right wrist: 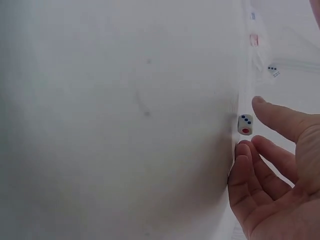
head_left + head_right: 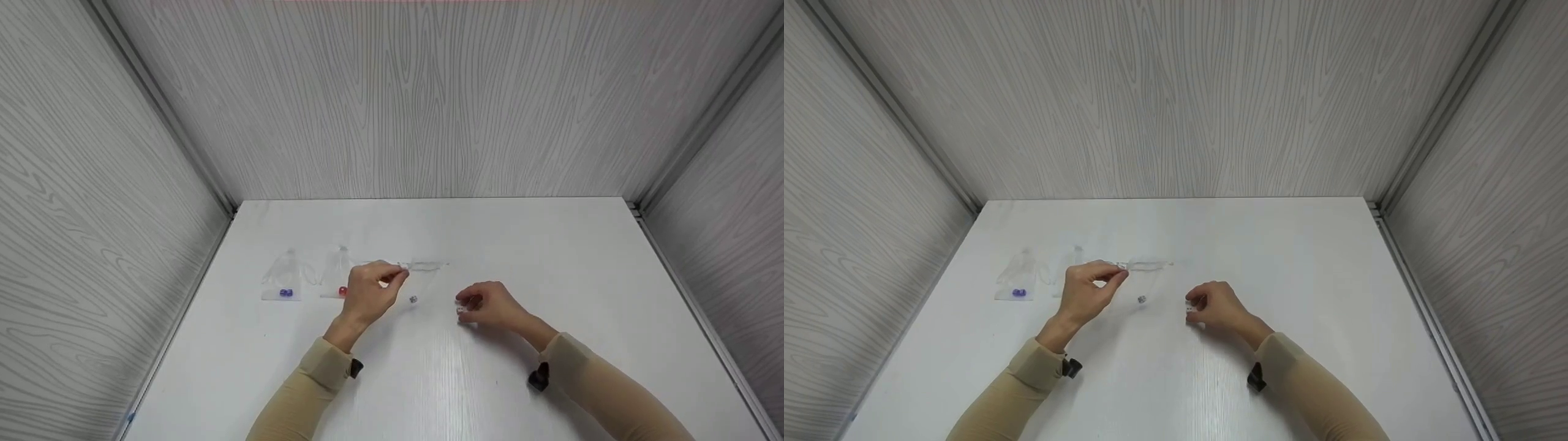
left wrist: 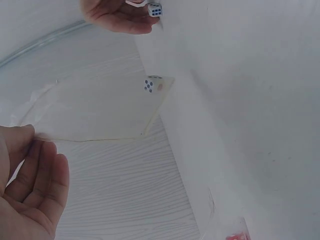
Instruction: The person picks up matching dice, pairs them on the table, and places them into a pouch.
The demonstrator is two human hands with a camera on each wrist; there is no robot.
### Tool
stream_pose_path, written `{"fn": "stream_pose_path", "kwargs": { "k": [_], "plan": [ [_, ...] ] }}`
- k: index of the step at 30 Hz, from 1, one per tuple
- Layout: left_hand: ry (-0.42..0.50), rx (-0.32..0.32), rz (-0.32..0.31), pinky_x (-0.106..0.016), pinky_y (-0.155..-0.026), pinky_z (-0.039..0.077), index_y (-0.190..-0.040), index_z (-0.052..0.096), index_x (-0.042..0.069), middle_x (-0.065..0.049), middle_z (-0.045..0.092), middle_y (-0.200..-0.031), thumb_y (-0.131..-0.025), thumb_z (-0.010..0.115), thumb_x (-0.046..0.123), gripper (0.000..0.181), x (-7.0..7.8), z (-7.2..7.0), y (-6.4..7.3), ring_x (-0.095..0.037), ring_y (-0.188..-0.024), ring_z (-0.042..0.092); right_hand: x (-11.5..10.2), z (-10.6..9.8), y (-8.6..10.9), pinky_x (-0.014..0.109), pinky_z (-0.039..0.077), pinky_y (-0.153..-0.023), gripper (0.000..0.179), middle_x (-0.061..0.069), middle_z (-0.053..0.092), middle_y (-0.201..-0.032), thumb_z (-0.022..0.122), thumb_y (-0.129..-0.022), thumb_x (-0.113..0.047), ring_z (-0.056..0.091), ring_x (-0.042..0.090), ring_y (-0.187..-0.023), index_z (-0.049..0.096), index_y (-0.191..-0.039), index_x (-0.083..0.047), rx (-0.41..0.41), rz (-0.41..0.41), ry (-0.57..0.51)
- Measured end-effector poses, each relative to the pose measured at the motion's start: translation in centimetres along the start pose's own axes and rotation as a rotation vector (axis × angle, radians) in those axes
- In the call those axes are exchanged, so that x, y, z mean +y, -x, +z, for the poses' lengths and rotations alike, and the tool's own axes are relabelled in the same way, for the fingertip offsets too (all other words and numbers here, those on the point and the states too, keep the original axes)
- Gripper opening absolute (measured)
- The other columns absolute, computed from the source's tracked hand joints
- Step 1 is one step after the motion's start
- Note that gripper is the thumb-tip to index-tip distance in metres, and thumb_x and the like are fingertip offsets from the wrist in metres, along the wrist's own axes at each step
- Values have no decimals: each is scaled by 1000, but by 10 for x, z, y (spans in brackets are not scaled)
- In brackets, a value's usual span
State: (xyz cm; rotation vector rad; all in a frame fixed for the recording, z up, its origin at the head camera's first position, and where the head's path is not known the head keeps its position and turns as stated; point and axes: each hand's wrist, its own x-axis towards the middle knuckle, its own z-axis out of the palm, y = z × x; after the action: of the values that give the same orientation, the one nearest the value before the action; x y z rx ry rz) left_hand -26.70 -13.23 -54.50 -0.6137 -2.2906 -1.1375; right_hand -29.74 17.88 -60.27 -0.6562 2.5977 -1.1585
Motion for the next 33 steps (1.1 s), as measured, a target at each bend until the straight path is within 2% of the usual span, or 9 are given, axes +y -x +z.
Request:
{"fn": "stream_pose_path", "kwargs": {
  "k": [8, 15, 22, 28, 33],
  "plan": [
    [10, 6, -5, -38, -72, 70, -100, 89, 3, -9, 85, -87, -99, 84, 5, 5, 0, 0, 2, -20, -75, 80, 0, 6, 1, 21, 57, -80, 19, 5, 82, -99, 92, -90, -7, 70, 12, -90, 88, -109, -8, 15, -22, 27],
    [5, 6, 6, -35, -72, 70, -99, 89, 4, -8, 85, -86, -100, 84, 6, 6, 4, -2, 0, -19, -75, 81, -2, 1, 2, 20, 59, -80, 18, 7, 84, -104, 84, -97, -7, 73, 13, -94, 88, -114, -5, 19, -32, -9],
    [6, 2, 4, -35, -73, 70, -102, 89, 4, -8, 86, -88, -100, 84, 6, 6, 5, -3, -1, -19, -76, 80, -18, -17, -1, 22, 62, -81, 17, 8, 87, -106, 84, -99, -9, 78, 19, -96, 87, -115, -4, 150, -93, -36],
    [4, 1, 8, -34, -74, 70, -103, 89, 4, -7, 86, -89, -101, 83, 6, 7, 6, -4, 0, -18, -76, 80, -43, -39, -2, 19, 62, -79, 15, 7, 87, -106, 86, -99, -10, 77, 8, -94, 89, -113, -13, 258, -123, -106],
    [2, 0, 1, -33, -75, 70, -102, 89, 5, -7, 85, -89, -101, 83, 7, 7, 8, -1, 0, -18, -77, 80, -72, -51, -7, 17, 62, -79, 16, 10, 87, -107, 88, -97, -6, 76, 4, -92, 89, -113, -10, 304, -210, -177]
  ]
}}
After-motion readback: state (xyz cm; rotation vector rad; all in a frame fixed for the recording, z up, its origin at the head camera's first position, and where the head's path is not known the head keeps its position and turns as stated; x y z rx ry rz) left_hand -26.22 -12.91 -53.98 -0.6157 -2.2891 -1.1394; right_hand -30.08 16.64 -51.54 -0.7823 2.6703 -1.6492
